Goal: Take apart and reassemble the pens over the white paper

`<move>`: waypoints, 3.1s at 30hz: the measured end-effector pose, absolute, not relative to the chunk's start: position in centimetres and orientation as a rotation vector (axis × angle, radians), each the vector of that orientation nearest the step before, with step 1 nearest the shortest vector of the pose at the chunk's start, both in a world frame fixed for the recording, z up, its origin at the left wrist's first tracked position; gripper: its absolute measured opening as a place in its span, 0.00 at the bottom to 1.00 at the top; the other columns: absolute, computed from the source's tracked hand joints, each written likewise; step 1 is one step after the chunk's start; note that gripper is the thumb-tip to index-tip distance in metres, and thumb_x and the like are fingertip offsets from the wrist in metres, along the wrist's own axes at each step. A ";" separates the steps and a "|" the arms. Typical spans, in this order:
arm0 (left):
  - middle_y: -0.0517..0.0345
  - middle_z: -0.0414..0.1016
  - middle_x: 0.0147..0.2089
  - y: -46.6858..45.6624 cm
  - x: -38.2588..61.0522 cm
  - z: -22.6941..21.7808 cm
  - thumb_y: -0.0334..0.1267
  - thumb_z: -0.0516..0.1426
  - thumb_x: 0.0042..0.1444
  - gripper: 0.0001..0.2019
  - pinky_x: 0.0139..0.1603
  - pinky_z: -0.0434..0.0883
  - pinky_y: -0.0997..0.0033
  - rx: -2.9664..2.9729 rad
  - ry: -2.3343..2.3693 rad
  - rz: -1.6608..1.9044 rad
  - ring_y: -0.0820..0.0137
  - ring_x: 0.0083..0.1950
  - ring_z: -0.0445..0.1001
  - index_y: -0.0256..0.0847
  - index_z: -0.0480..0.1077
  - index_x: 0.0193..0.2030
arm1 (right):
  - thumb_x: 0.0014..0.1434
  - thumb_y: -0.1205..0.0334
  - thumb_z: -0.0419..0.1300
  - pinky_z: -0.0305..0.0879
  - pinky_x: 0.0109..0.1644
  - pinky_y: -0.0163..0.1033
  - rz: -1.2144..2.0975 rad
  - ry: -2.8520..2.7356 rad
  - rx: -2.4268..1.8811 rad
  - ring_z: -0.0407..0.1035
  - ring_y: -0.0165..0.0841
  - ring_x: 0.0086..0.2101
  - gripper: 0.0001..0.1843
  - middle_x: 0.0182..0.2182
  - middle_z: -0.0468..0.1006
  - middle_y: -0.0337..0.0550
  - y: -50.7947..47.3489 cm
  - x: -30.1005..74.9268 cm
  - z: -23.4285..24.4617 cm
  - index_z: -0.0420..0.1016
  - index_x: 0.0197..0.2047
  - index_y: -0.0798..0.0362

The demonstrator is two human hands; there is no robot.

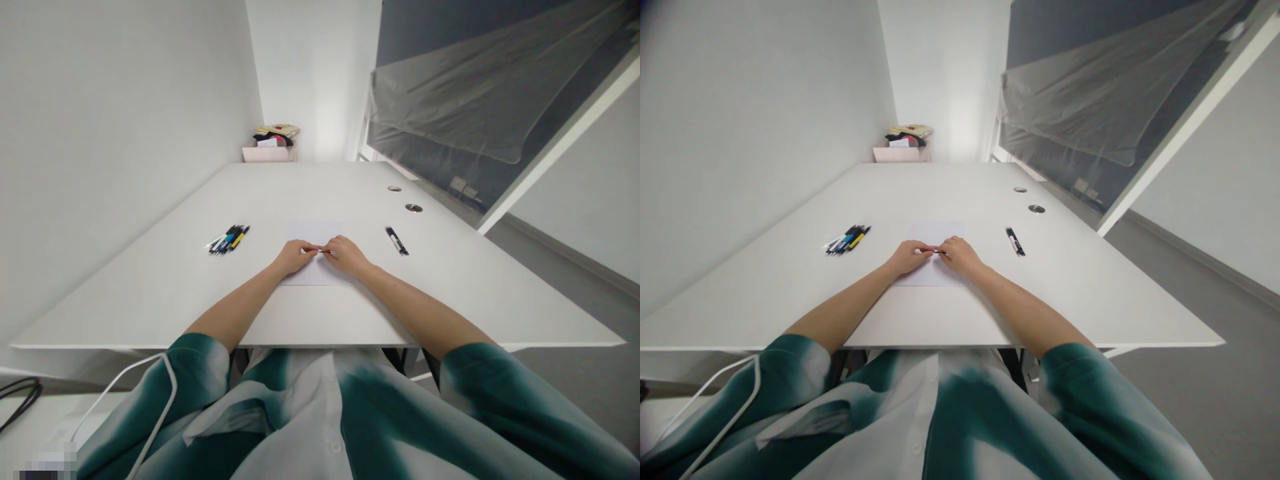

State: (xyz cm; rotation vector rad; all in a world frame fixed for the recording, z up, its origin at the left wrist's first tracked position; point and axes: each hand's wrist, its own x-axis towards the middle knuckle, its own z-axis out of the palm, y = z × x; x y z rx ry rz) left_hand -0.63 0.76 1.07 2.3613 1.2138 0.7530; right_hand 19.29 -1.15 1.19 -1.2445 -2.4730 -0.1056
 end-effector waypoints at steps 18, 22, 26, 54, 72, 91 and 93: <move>0.50 0.82 0.41 2.9 -3.8 0.9 0.46 0.57 0.53 0.16 0.50 0.69 0.63 2.093 1.331 0.895 0.61 0.44 0.76 0.37 0.80 0.39 | 0.62 0.66 0.51 0.61 0.52 0.45 0.015 -2.091 -1.365 0.68 0.40 0.43 0.15 0.40 0.78 0.51 0.5 21.7 0.3 0.79 0.43 0.56; 0.51 0.81 0.38 4.0 -4.9 0.1 0.47 0.59 0.50 0.18 0.46 0.69 0.63 1.909 1.370 0.981 0.62 0.40 0.75 0.35 0.80 0.39 | 0.62 0.64 0.54 0.60 0.52 0.43 0.018 -2.173 -1.489 0.68 0.40 0.43 0.15 0.42 0.79 0.51 0.7 21.6 0.0 0.80 0.44 0.56; 0.52 0.81 0.34 4.3 -5.0 -0.2 0.49 0.61 0.47 0.18 0.43 0.68 0.64 1.832 1.387 0.981 0.63 0.38 0.74 0.35 0.80 0.37 | 0.62 0.62 0.56 0.59 0.51 0.42 -0.020 -2.281 -1.553 0.68 0.40 0.44 0.15 0.44 0.78 0.51 0.6 21.0 -0.1 0.81 0.47 0.55; 0.52 0.80 0.33 4.3 -5.5 -0.3 0.46 0.60 0.46 0.17 0.44 0.67 0.63 1.838 1.391 0.931 0.64 0.37 0.74 0.35 0.80 0.37 | 0.63 0.64 0.55 0.59 0.50 0.41 -0.018 -2.224 -1.623 0.68 0.39 0.43 0.14 0.41 0.80 0.49 1.5 24.3 0.5 0.82 0.46 0.52; 0.50 0.82 0.39 2.3 -3.5 1.3 0.42 0.57 0.51 0.14 0.47 0.69 0.64 2.127 1.323 0.837 0.62 0.41 0.75 0.37 0.80 0.37 | 0.60 0.69 0.55 0.64 0.48 0.40 0.085 -2.284 -1.435 0.72 0.38 0.42 0.13 0.41 0.80 0.49 0.3 22.0 0.9 0.78 0.45 0.53; 0.52 0.80 0.35 2.3 -2.2 0.4 0.43 0.57 0.51 0.19 0.41 0.67 0.66 1.910 1.134 0.897 0.65 0.38 0.72 0.35 0.79 0.45 | 0.56 0.72 0.53 0.63 0.43 0.38 0.158 -2.259 -1.254 0.70 0.35 0.36 0.13 0.38 0.78 0.48 0.0 20.9 0.2 0.74 0.43 0.55; 0.53 0.79 0.34 2.2 -2.2 0.4 0.42 0.58 0.50 0.17 0.40 0.67 0.67 1.899 1.108 0.904 0.67 0.37 0.72 0.35 0.78 0.44 | 0.55 0.72 0.53 0.63 0.43 0.38 0.154 -2.252 -1.260 0.69 0.35 0.36 0.13 0.37 0.78 0.47 0.0 20.9 0.1 0.74 0.42 0.54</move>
